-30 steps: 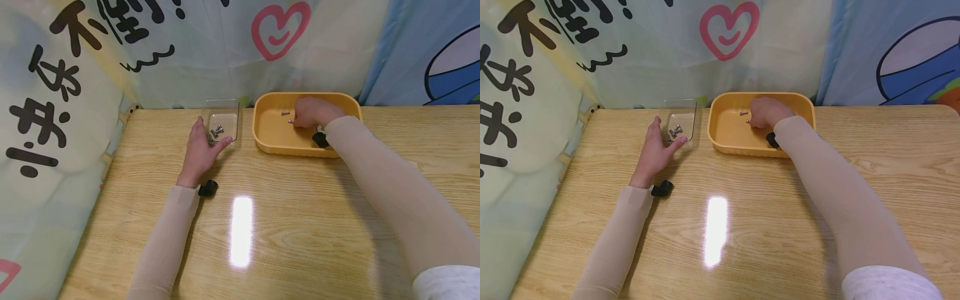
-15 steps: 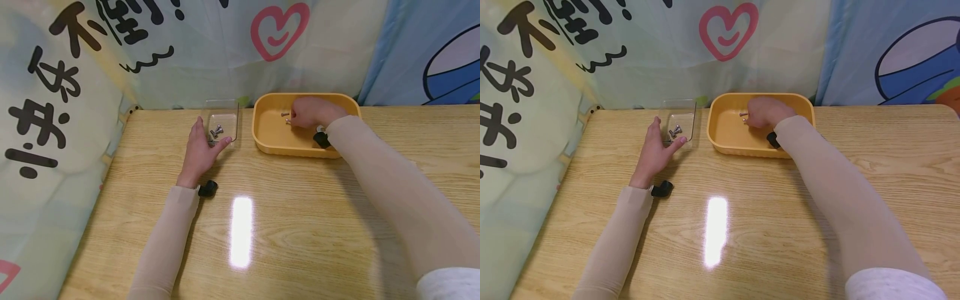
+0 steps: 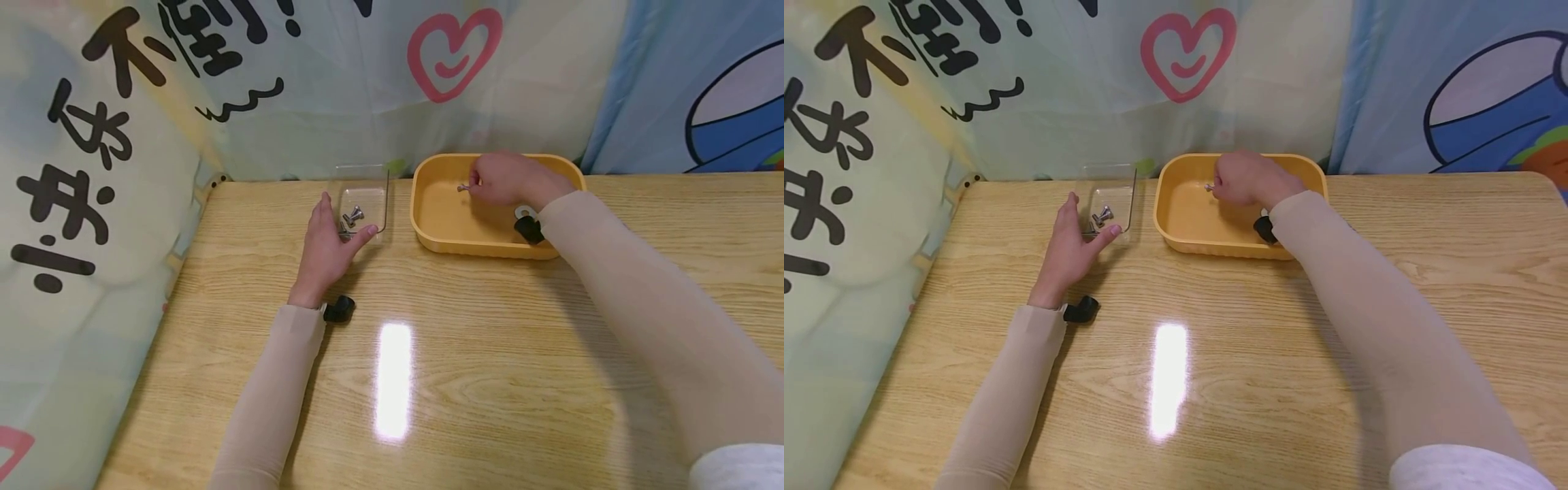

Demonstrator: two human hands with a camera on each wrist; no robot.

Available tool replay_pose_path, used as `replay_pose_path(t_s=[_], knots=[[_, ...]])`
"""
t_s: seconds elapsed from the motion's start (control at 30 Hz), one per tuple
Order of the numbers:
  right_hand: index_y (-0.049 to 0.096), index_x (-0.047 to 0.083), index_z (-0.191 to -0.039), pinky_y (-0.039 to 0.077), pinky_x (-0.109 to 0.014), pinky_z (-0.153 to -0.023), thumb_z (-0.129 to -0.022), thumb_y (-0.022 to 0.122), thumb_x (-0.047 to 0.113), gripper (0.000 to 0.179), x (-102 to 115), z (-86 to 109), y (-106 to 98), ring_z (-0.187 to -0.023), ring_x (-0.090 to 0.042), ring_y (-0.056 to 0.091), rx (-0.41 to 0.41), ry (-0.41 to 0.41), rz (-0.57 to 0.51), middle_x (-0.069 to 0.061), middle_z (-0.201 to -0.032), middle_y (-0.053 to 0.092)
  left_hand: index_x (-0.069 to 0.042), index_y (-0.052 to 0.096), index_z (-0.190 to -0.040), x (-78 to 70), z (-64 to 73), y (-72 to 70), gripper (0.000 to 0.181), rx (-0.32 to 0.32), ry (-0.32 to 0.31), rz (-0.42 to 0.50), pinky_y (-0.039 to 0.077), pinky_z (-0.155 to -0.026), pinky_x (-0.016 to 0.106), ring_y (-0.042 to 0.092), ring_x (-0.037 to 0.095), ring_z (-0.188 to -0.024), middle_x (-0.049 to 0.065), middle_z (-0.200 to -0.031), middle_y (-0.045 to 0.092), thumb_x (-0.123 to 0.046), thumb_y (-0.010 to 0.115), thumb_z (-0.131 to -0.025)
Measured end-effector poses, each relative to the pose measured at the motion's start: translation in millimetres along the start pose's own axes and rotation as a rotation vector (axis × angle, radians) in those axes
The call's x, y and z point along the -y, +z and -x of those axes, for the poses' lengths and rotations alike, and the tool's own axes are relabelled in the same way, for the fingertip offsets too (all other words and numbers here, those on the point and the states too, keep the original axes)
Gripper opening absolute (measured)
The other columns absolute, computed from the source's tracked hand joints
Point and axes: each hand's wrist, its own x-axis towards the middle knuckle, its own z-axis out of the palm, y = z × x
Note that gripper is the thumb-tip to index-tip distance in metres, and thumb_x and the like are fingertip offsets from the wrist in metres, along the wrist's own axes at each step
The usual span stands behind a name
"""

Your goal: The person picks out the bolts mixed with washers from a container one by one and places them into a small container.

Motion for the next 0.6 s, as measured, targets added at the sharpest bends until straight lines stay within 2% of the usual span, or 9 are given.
replay_pose_path(t_s=[0.27,0.6], knots=[[0.061,0.002,-0.097,0.039,-0.034,-0.064,-0.102,0.052,0.022,0.023,11,6.5,-5,-0.07,-0.022,0.05,-0.007,0.019,-0.01,-0.009,-0.089,0.061,-0.001,0.005,-0.161,-1.2,-0.2,-0.3,0.111,0.007,0.0,-0.006,0.018,-0.121,0.046,0.014,0.033,-0.152,0.022,-0.165,0.014,-0.061,0.067,-0.09],[0.064,0.0,-0.102,0.044,-0.039,-0.074,-0.101,0.053,0.023,0.026,20,12.0,-3,-0.074,-0.025,0.053,-0.066,-0.004,0.007,-0.009,-0.086,0.064,-0.001,0.005,-0.161,-0.3,1.1,0.0,0.111,0.001,0.003,0.008,0.019,-0.121,0.047,0.015,0.033,-0.152,0.022,-0.165,0.014,-0.06,0.066,-0.09]])
